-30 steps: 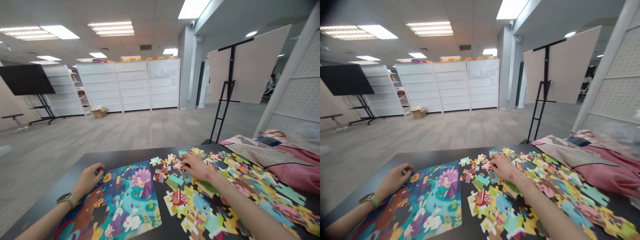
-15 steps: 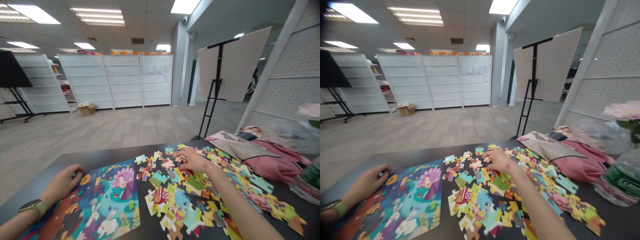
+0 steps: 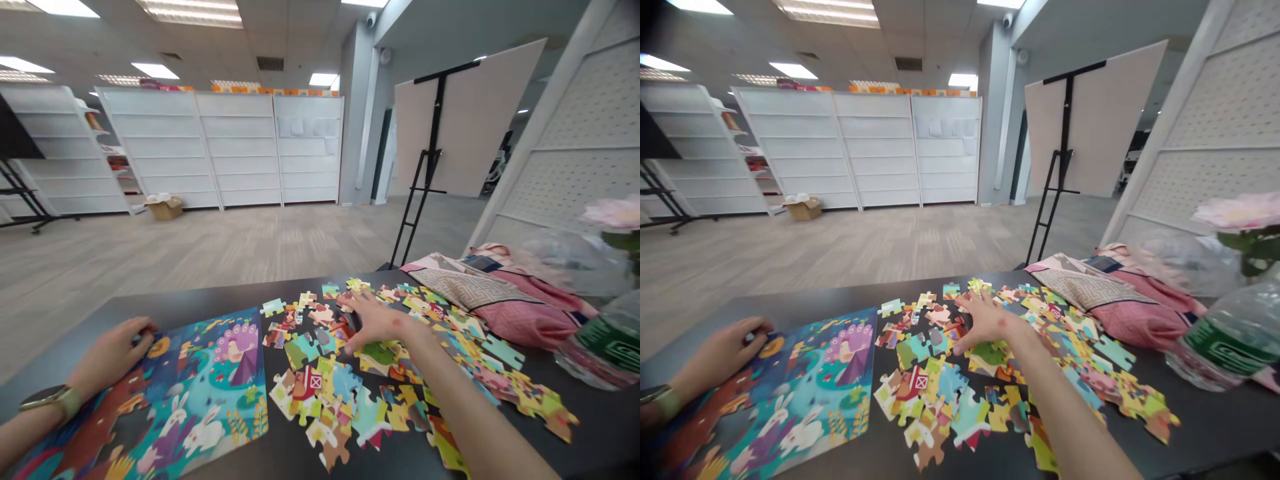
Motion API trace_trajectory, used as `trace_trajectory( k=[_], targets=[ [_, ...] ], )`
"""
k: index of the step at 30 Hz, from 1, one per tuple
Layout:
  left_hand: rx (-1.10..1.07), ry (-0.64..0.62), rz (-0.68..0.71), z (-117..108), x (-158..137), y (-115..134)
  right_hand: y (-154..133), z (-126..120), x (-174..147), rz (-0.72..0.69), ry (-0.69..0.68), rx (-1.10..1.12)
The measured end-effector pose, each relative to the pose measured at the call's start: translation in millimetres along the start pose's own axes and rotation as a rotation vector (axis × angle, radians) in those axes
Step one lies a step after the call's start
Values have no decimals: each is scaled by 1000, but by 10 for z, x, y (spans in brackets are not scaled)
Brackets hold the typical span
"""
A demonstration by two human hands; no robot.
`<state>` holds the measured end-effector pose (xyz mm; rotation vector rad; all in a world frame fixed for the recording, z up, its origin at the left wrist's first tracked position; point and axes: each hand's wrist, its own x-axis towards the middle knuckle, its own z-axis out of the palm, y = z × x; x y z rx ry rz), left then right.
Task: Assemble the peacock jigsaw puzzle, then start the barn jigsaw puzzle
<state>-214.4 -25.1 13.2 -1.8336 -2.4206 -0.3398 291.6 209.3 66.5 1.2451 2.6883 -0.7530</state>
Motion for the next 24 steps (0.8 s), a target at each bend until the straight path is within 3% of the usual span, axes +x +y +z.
trace_trajectory(
  k=[6, 12, 15, 20, 22, 24],
  targets=[
    [39, -14, -28, 11, 7, -10, -450, 291, -127, -284, -127, -7],
    [42, -21, -24, 0, -2, -3, -549, 251, -90, -194, 118, 58],
    [42, -23, -24, -15, -1, 23, -515, 222, -79, -223, 89, 97],
    [52, -24, -36, -26, 4, 54, -630, 412, -81, -340, -46, 54],
    [50, -24, -44, -48, -1, 86, -664, 448, -76, -363, -16, 51],
    [44, -27, -45, -81, -11, 134, -647, 420, -66, -371, 100, 80]
  ],
)
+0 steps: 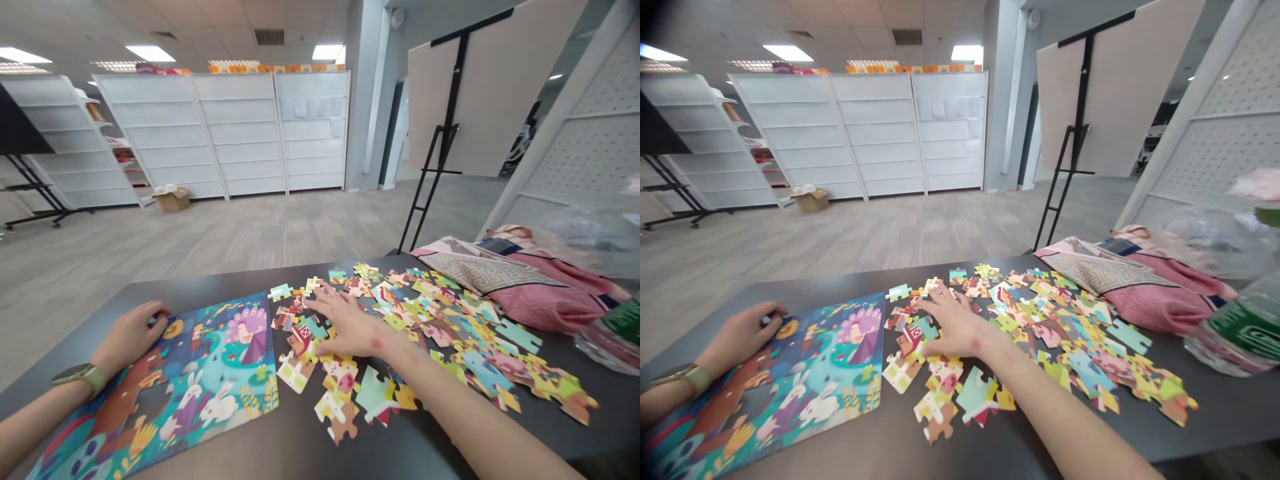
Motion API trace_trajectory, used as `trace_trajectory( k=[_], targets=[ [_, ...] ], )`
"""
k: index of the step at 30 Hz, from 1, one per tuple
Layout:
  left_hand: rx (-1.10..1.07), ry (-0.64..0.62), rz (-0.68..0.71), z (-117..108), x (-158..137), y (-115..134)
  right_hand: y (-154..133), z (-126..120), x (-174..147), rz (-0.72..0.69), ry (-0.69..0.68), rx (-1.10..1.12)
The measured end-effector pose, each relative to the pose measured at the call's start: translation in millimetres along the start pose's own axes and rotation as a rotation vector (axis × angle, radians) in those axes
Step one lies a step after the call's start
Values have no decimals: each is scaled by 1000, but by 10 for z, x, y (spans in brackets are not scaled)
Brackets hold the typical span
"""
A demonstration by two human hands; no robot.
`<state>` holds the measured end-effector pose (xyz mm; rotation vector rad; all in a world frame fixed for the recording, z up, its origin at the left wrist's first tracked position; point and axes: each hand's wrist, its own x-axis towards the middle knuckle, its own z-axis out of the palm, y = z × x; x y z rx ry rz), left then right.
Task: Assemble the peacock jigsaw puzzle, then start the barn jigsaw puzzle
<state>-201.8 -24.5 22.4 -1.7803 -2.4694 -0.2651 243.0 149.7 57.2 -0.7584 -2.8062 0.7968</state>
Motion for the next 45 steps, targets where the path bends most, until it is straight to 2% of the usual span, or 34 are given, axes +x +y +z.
trace_trajectory(
  k=[3, 8, 11, 14, 16, 18, 20, 22, 24, 26, 28, 30, 32, 35, 37, 42, 45],
  targets=[
    [-7, -1, 1, -52, -29, 81, 84, -92, 4, -23, 176, 42],
    [-10, 6, 29, -103, -62, 135, 208, -74, 80, -24, 294, 58],
    [86, -30, 122, -152, 6, 120, 284, -128, 114, -12, 341, 74],
    [204, -48, 227, -223, 129, 270, 371, -365, -41, 63, 446, 85],
    [202, -18, 275, -253, 163, 595, 409, -513, -296, 114, 505, 71],
    [132, 8, 351, -253, 98, 1136, 419, -533, -637, 148, 511, 34],
    [-90, -24, 500, -224, -65, 1821, 410, -386, -996, 190, 455, -24],
    [-256, -57, 641, -184, -263, 2516, 397, -132, -1312, 280, 357, -102],
    [-362, -76, 735, -140, -405, 3094, 389, 120, -1556, 335, 387, -118],
    [-433, -65, 778, -84, -442, 3487, 379, 280, -1723, 328, 461, -69],
    [-474, -76, 800, -12, -403, 3697, 360, 328, -1822, 297, 513, 18],
    [-489, -89, 818, 64, -351, 3768, 347, 305, -1874, 274, 557, 115],
    [-491, -84, 828, 119, -331, 3761, 368, 273, -1908, 279, 658, 199],
    [-456, -73, 829, 141, -355, 3708, 472, 285, -1958, 400, 894, 271],
    [-426, -72, 831, 133, -376, 3682, 554, 321, -1987, 487, 985, 289],
    [-490, -96, 780, 116, -392, 3680, 577, 340, -1978, 503, 946, 229],
    [-541, -114, 784, 103, -402, 3682, 411, 302, -1899, 438, 816, 112]
  ],
)
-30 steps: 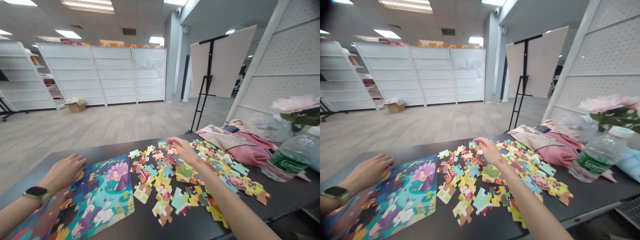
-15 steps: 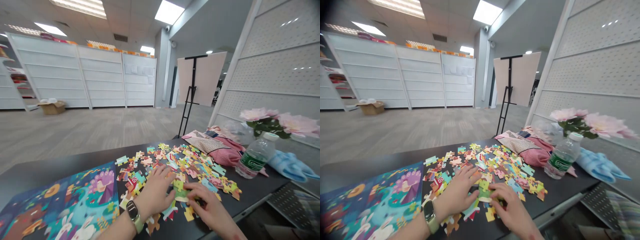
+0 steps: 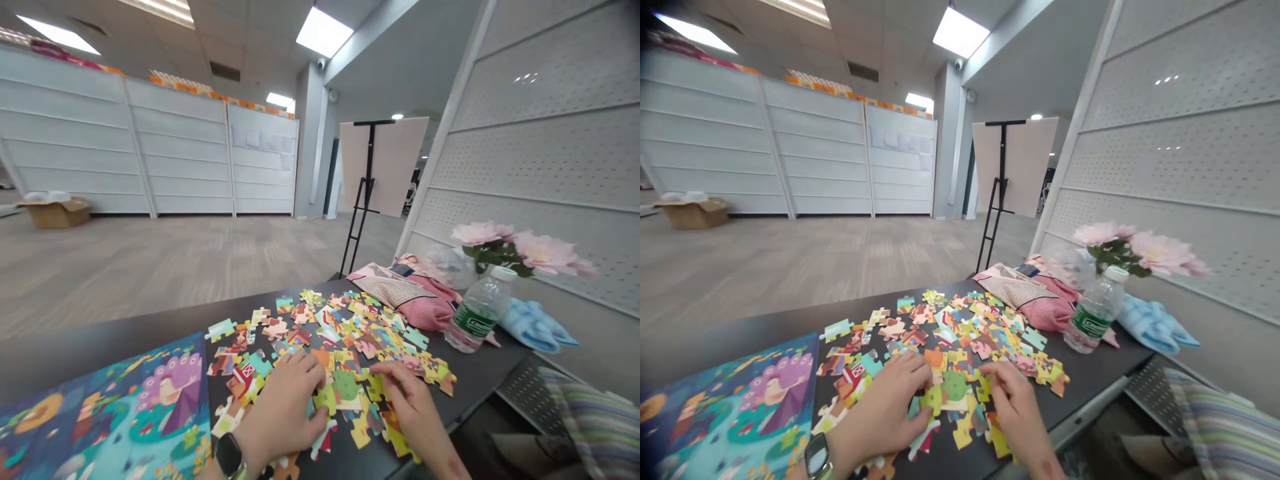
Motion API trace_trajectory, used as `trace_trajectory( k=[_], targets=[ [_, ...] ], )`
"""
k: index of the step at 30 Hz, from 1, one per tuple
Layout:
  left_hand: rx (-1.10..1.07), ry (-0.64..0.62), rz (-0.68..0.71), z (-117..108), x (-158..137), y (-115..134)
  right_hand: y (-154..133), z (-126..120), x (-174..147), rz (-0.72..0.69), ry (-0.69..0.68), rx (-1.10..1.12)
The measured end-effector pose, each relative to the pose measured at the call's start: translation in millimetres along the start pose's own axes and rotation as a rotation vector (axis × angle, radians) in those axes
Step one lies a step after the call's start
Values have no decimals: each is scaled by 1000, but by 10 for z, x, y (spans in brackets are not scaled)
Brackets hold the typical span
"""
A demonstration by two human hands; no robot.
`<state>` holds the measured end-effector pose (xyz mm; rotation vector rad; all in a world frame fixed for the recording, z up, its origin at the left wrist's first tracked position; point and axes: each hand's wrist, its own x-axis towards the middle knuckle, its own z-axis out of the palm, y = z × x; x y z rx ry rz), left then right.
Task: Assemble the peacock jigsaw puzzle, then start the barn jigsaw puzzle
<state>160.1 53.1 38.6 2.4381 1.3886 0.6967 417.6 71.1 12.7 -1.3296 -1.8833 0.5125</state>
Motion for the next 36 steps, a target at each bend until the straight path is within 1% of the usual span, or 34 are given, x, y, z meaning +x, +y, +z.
trace_trajectory(
  k=[4, 5, 6, 7, 8, 10, 11, 12, 14, 16, 19, 20, 22, 25, 27, 29, 30, 34, 36],
  targets=[
    [-89, -13, 65, 15, -26, 17, -310, 90, -36, -219, -257, -183],
    [-111, -24, 89, 30, -31, 18, -353, 117, -45, -252, -289, -201],
    [-126, -35, 109, 48, -34, 18, -372, 140, -49, -268, -294, -203],
    [-133, -40, 118, 68, -36, 16, -366, 159, -46, -266, -265, -193],
    [-132, -40, 114, 86, -35, 14, -339, 172, -36, -241, -206, -178],
    [-111, -27, 80, 110, -30, 11, -247, 182, 2, -151, -64, -175],
    [-97, -24, 63, 114, -26, 10, -199, 182, 27, -108, -18, -196],
    [-82, -24, 49, 113, -23, 8, -159, 183, 52, -77, 0, -230],
    [-63, -32, 32, 104, -16, 5, -123, 188, 88, -58, -21, -301],
    [-54, -43, 18, 102, -8, -5, -143, 199, 92, -86, -58, -310],
    [-55, -64, 8, 120, -1, -32, -202, 210, 40, -159, -84, -219],
    [-59, -75, 12, 128, -2, -41, -207, 207, 17, -172, -73, -190],
    [-73, -90, 25, 133, -12, -48, -178, 187, -21, -151, 3, -165],
    [-94, -88, 32, 100, -34, -26, -59, 141, -26, -10, 164, -176],
    [-97, -86, 25, 59, -42, 1, 19, 127, 0, 122, 205, -182],
    [-94, -94, 24, 22, -45, 24, 51, 143, 29, 210, 179, -228],
    [-92, -100, 24, 10, -46, 32, 44, 162, 39, 216, 141, -275],
    [-100, -109, 28, 9, -53, 27, -85, 250, 41, 116, -68, -475],
    [-110, -106, 31, 30, -54, 10, -146, 266, 61, 78, -121, -503]
  ],
)
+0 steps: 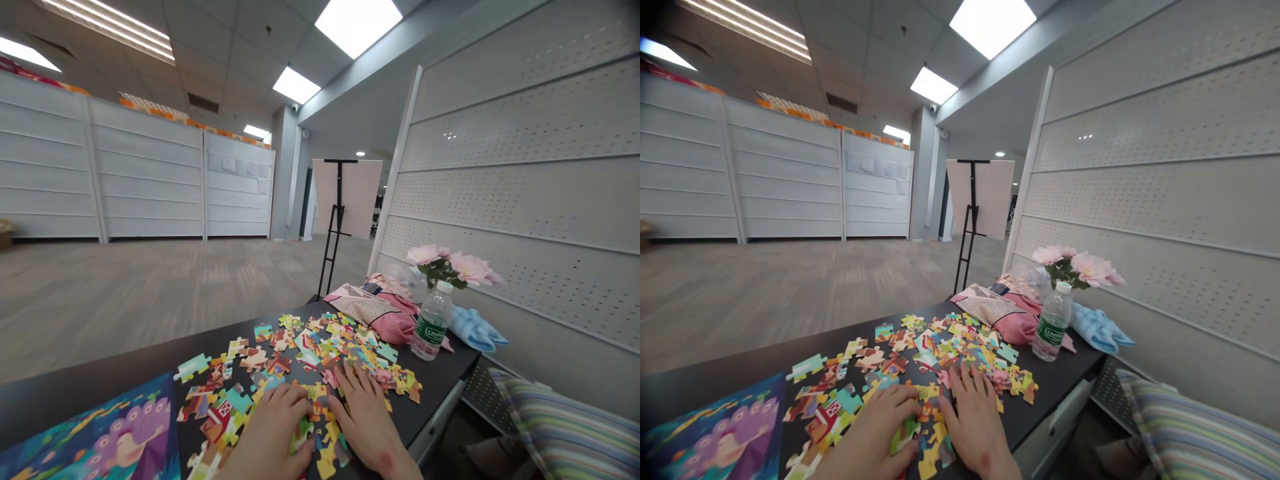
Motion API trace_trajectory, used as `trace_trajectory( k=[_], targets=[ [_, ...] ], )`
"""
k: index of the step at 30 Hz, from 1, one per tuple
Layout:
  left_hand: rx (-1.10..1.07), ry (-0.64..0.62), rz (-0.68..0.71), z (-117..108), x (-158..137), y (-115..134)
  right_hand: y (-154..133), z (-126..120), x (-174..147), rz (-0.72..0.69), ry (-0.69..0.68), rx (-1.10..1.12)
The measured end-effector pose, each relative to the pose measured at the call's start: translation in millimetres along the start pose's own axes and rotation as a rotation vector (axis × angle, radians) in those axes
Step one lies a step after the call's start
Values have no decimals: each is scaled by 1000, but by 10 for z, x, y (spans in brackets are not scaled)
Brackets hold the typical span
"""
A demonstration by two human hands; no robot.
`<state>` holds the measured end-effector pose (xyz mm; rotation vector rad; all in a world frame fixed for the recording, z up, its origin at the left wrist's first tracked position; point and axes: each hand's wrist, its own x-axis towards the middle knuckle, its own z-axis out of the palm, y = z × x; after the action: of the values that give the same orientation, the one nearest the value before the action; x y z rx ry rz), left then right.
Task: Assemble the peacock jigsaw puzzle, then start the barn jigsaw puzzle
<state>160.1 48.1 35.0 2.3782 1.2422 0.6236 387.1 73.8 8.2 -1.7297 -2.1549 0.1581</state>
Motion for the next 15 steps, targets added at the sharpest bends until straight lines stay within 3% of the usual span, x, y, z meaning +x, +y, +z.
trace_trajectory(
  k=[3, 8, 15],
  targets=[
    [1, -9, -4, 33, 26, -48, -18, -31, 131, -51, 25, 22],
    [47, -69, 22, 116, 131, -210, -7, -19, 485, -15, 9, 8],
    [119, -51, 63, 309, 216, -418, 43, -30, 598, -174, -63, 67]
  ],
)
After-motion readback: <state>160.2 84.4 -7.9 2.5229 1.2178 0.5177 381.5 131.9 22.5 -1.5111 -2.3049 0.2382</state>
